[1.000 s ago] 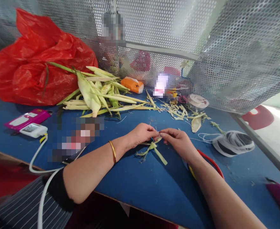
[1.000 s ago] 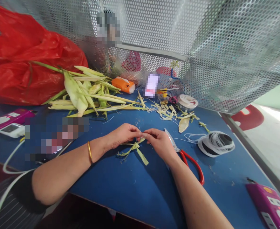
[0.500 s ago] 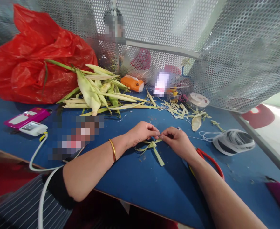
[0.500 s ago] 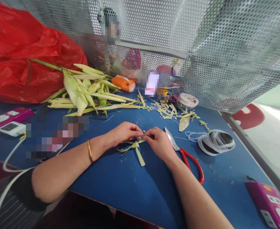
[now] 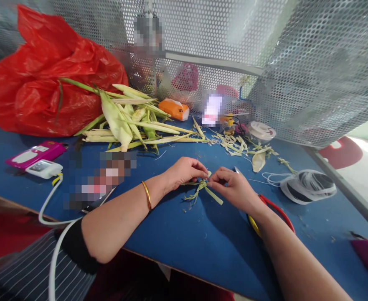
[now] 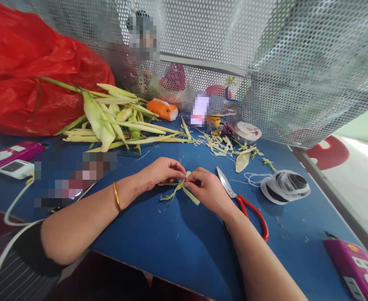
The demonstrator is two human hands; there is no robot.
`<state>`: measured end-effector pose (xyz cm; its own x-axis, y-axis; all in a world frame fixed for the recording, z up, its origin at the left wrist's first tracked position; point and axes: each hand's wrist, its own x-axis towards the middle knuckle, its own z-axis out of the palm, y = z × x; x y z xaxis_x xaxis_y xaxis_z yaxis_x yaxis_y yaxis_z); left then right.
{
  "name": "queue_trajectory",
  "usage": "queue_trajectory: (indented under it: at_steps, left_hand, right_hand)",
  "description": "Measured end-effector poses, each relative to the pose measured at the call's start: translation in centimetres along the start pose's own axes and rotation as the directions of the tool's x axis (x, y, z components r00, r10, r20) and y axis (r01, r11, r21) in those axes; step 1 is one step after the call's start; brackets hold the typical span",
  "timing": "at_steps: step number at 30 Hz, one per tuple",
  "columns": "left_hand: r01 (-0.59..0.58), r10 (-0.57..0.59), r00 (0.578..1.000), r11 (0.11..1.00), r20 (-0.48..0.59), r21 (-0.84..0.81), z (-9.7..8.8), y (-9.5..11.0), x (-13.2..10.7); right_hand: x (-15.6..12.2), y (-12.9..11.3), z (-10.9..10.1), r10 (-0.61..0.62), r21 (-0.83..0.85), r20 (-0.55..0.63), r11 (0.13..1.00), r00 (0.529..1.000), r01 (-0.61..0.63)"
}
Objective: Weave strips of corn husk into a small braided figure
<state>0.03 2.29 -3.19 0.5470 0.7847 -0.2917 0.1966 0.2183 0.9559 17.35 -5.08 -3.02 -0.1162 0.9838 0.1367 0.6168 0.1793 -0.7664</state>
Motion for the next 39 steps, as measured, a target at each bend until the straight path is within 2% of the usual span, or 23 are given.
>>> queue_trajectory:
  at_steps: [3, 6, 10, 13, 17, 22, 25, 28, 33, 36, 39]
  left_hand:
    - [-0.124, 0.123, 0.992, 0.990, 0.016, 0.066, -0.3, -0.6, 0.5]
    - [-0.201, 0.197, 0.980, 0.969, 0.043, 0.146, -0.4, -0.9, 1.0]
    - [-0.313, 0.313, 0.948, 0.892, 0.055, 0.326, -0.5, -0.8, 0.9]
    - [-0.371, 0.415, 0.909, 0.770, 0.034, 0.520, -0.3, -0.4, 0.4]
    - [-0.363, 0.512, 0.858, 0.553, 0.038, 0.749, 0.2, -0.2, -0.2]
    - [-0.300, 0.533, 0.843, 0.367, 0.065, 0.880, 0.7, -0.7, -0.3]
    - [-0.300, 0.557, 0.825, 0.284, 0.097, 0.911, 0.7, -0.9, -0.2]
    - [-0.307, 0.578, 0.810, 0.273, 0.100, 0.912, 0.7, -1.0, -0.1]
    - [-0.398, 0.636, 0.766, 0.358, 0.092, 0.845, 0.8, -1.1, 0.0]
    - [-0.448, 0.664, 0.742, 0.385, 0.095, 0.807, 0.9, -1.1, 0.0]
    - [-0.462, 0.673, 0.737, 0.425, 0.070, 0.778, 1.0, -1.0, 0.0]
  right_hand:
    - [0.3, 0.4, 0.7, 0.124, 0.181, -0.109, 0.978, 0.986, -0.103]
    - [0.6, 0.8, 1.5, 0.159, 0.328, -0.067, 0.936, 0.985, -0.129]
    - [0.6, 1.0, 1.9, 0.118, 0.263, -0.005, 0.958, 0.993, -0.112]
    - [0.5, 1.0, 2.0, 0.084, 0.170, -0.037, 0.982, 0.996, -0.076]
    - [0.4, 1.0, 1.9, 0.071, 0.094, -0.050, 0.993, 0.996, -0.066]
    - [0.4, 1.0, 1.8, 0.051, 0.034, -0.052, 0.998, 0.997, -0.049]
    - [0.3, 0.9, 1.8, 0.046, 0.038, -0.057, 0.998, 0.997, -0.044]
    - [0.3, 1.1, 1.8, 0.059, 0.092, -0.062, 0.994, 0.996, -0.053]
    - [0.6, 1.4, 1.8, 0.151, 0.245, -0.091, 0.962, 0.984, -0.125]
    - [0.7, 1.3, 1.6, 0.182, 0.348, -0.065, 0.926, 0.981, -0.149]
    - [0.8, 1.2, 1.6, 0.208, 0.367, -0.071, 0.915, 0.975, -0.168]
